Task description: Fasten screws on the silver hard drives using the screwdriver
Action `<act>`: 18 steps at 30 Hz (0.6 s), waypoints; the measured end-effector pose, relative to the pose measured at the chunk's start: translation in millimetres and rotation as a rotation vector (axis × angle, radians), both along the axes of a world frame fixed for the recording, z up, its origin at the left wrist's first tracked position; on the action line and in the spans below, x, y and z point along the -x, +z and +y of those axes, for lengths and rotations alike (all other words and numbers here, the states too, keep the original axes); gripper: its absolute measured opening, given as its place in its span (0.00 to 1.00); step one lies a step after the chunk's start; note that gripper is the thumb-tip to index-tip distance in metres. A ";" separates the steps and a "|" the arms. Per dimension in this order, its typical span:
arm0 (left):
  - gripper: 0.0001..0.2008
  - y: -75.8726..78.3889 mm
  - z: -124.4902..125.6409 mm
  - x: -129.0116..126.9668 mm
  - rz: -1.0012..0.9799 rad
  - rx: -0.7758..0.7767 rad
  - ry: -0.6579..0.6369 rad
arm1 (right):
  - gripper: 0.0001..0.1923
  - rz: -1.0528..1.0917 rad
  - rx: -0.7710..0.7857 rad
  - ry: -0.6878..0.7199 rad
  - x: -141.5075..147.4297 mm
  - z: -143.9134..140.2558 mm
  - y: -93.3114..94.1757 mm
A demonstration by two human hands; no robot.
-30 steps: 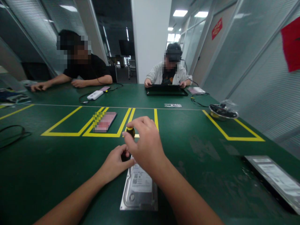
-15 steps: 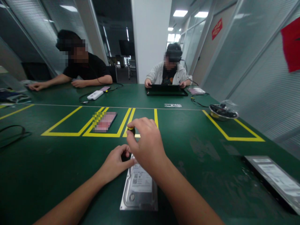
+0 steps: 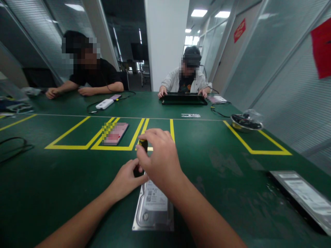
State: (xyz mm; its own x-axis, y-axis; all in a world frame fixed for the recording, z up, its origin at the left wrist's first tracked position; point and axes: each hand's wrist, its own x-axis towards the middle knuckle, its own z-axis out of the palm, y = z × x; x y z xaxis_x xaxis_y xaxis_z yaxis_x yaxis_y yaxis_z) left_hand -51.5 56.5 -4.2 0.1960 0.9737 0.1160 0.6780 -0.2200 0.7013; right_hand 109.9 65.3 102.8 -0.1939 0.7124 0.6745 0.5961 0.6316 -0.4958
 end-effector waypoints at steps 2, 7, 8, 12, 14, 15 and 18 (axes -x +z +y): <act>0.12 0.3 0.3 -0.2 0.001 0.007 0.001 | 0.06 -0.003 0.016 -0.018 -0.2 -0.4 0.4; 0.12 1.4 -0.8 -0.1 -0.004 0.023 0.004 | 0.07 -0.006 -0.016 -0.021 -1.4 -1.0 1.0; 0.12 1.5 -1.2 0.0 -0.005 0.017 0.003 | 0.09 -0.002 -0.017 -0.015 -1.4 -0.9 0.9; 0.13 1.7 -1.8 0.1 -0.001 0.000 0.005 | 0.07 0.001 0.021 -0.008 -0.7 -0.4 0.3; 0.13 1.7 -1.6 0.4 0.001 0.005 0.007 | 0.05 -0.003 0.033 -0.010 -0.4 0.1 0.0; 0.13 1.6 -1.4 0.6 0.002 0.007 0.008 | 0.04 -0.003 0.027 -0.010 -0.4 0.3 -0.1; 0.13 0.8 -0.9 1.2 0.005 0.003 0.004 | 0.09 0.002 -0.004 -0.005 -0.5 0.6 -0.2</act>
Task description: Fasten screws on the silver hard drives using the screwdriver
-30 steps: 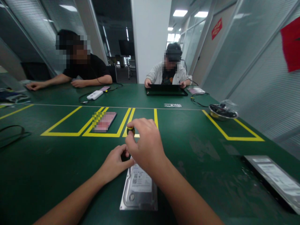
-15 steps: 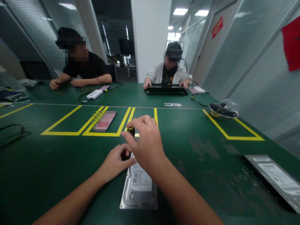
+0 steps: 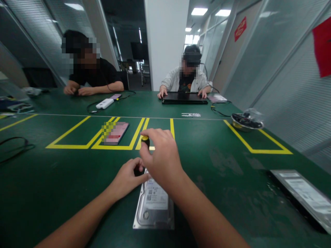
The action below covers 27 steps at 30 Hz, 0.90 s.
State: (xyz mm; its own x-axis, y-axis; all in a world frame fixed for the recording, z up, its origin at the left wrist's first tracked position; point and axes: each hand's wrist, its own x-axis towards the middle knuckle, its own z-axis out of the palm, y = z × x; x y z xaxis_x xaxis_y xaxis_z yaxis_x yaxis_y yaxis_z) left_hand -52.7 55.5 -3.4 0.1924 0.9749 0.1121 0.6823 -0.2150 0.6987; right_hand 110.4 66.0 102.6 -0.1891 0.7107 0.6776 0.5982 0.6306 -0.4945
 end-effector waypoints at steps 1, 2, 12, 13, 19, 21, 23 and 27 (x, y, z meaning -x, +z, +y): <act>0.13 -0.3 0.0 0.1 0.000 -0.002 -0.002 | 0.09 0.002 -0.002 -0.002 -0.1 0.0 -0.1; 0.13 -0.6 0.0 0.2 0.000 -0.004 -0.003 | 0.09 0.003 0.004 -0.005 -0.3 -0.1 -0.2; 0.13 0.8 -1.0 -0.4 -0.006 0.001 0.001 | 0.09 -0.016 -0.012 -0.028 -1.4 0.8 -1.7; 0.12 0.9 -0.9 -0.3 -0.005 0.001 0.002 | 0.08 -0.019 -0.006 -0.027 -1.3 0.8 -1.6; 0.14 1.4 -1.5 -0.1 -0.006 0.012 0.003 | 0.04 -0.054 -0.008 -0.036 -2.0 1.8 -2.7; 0.14 1.9 -2.0 -0.1 -0.003 0.014 0.007 | 0.07 -0.053 -0.012 -0.045 -2.4 1.7 -3.1; 0.13 2.4 -2.2 -0.2 0.000 0.010 0.009 | 0.09 -0.057 -0.004 -0.044 -2.5 1.1 -3.0; 0.14 2.6 -2.0 -0.3 -0.005 -0.004 0.001 | 0.06 -0.074 0.031 -0.038 -3.2 0.3 -1.1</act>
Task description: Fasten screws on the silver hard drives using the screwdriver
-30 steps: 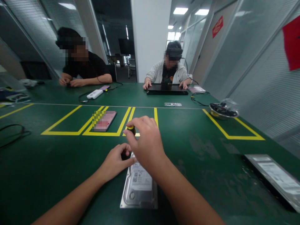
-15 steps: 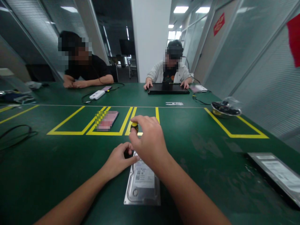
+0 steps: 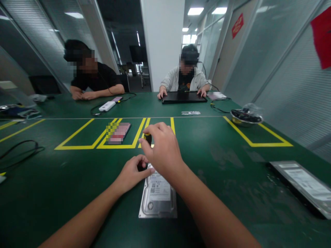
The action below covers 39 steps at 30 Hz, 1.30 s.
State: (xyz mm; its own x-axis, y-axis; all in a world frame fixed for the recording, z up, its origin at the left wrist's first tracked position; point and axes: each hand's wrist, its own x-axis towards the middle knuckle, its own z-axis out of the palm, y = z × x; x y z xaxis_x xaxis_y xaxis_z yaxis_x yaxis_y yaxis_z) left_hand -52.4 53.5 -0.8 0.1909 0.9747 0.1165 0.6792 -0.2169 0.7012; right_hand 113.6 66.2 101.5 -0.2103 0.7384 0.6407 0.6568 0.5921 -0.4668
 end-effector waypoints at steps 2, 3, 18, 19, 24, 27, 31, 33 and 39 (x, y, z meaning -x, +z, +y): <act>0.15 -0.6 0.2 0.2 -0.004 0.001 -0.002 | 0.04 -0.009 -0.001 -0.019 -0.7 0.4 0.8; 0.15 -1.1 0.3 0.3 -0.005 0.002 -0.003 | 0.03 -0.013 -0.009 -0.026 -1.0 0.7 0.9; 0.15 -2.3 2.2 -0.1 -0.004 -0.003 -0.007 | 0.09 -0.056 -0.019 0.021 0.7 -1.4 1.1; 0.14 -2.1 2.3 -0.2 -0.002 -0.003 -0.004 | 0.09 -0.057 -0.017 0.020 0.6 -1.5 1.3; 0.14 -0.8 2.0 -0.6 -0.004 0.009 -0.004 | 0.05 -0.055 -0.017 0.004 0.5 -1.7 -0.5; 0.14 -0.6 1.6 -0.5 -0.007 0.010 -0.002 | 0.03 -0.040 -0.043 -0.008 0.0 -1.9 -2.5; 0.13 -1.1 0.8 -0.4 -0.005 0.011 -0.006 | 0.05 -0.027 -0.061 -0.009 -1.6 -3.2 -4.5; 0.13 -1.3 0.7 -0.4 -0.004 0.004 -0.009 | 0.04 -0.029 -0.071 0.001 -2.5 -3.8 -5.5; 0.13 -3.1 2.6 -0.4 -0.012 0.005 -0.002 | 0.06 -0.042 -0.075 -0.014 -4.2 -0.8 -8.2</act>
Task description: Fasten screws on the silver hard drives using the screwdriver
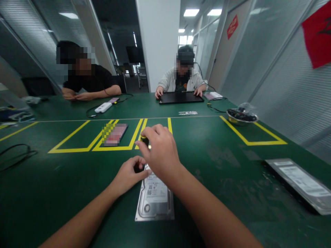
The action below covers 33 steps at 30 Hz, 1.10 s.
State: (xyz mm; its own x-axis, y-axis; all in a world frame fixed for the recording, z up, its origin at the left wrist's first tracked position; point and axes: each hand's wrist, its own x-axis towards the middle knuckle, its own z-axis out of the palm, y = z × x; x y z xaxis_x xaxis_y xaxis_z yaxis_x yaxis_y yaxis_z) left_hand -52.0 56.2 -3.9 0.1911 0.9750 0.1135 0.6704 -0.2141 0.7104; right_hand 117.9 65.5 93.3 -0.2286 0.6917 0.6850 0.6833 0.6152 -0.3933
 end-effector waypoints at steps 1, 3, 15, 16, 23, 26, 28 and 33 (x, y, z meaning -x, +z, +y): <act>0.14 -0.3 0.3 0.1 -0.002 0.002 0.000 | 0.05 -0.001 -0.007 -0.002 -0.3 0.9 -0.4; 0.14 -0.6 0.6 0.3 -0.003 0.003 0.001 | 0.03 0.001 -0.029 0.011 -0.8 2.2 -1.0; 0.15 -0.9 -0.9 0.7 -0.015 0.009 0.000 | 0.05 0.074 -0.061 0.098 -0.5 3.8 -4.4; 0.15 -0.7 -0.9 0.9 -0.011 0.007 0.000 | 0.07 0.079 -0.071 0.102 -0.4 4.2 -4.9; 0.14 0.7 -1.8 1.1 0.005 -0.004 0.001 | 0.07 0.061 -0.034 0.141 0.9 5.4 -4.3; 0.14 0.2 -2.0 1.2 -0.005 0.000 -0.002 | 0.06 0.054 -0.030 0.083 0.7 4.3 -3.8; 0.15 0.3 -1.7 1.0 0.002 0.003 0.001 | 0.07 0.067 -0.057 0.087 0.4 3.6 -4.0; 0.13 0.3 0.2 0.1 0.017 -0.005 0.006 | 0.12 0.090 -0.064 0.136 0.6 4.7 -5.7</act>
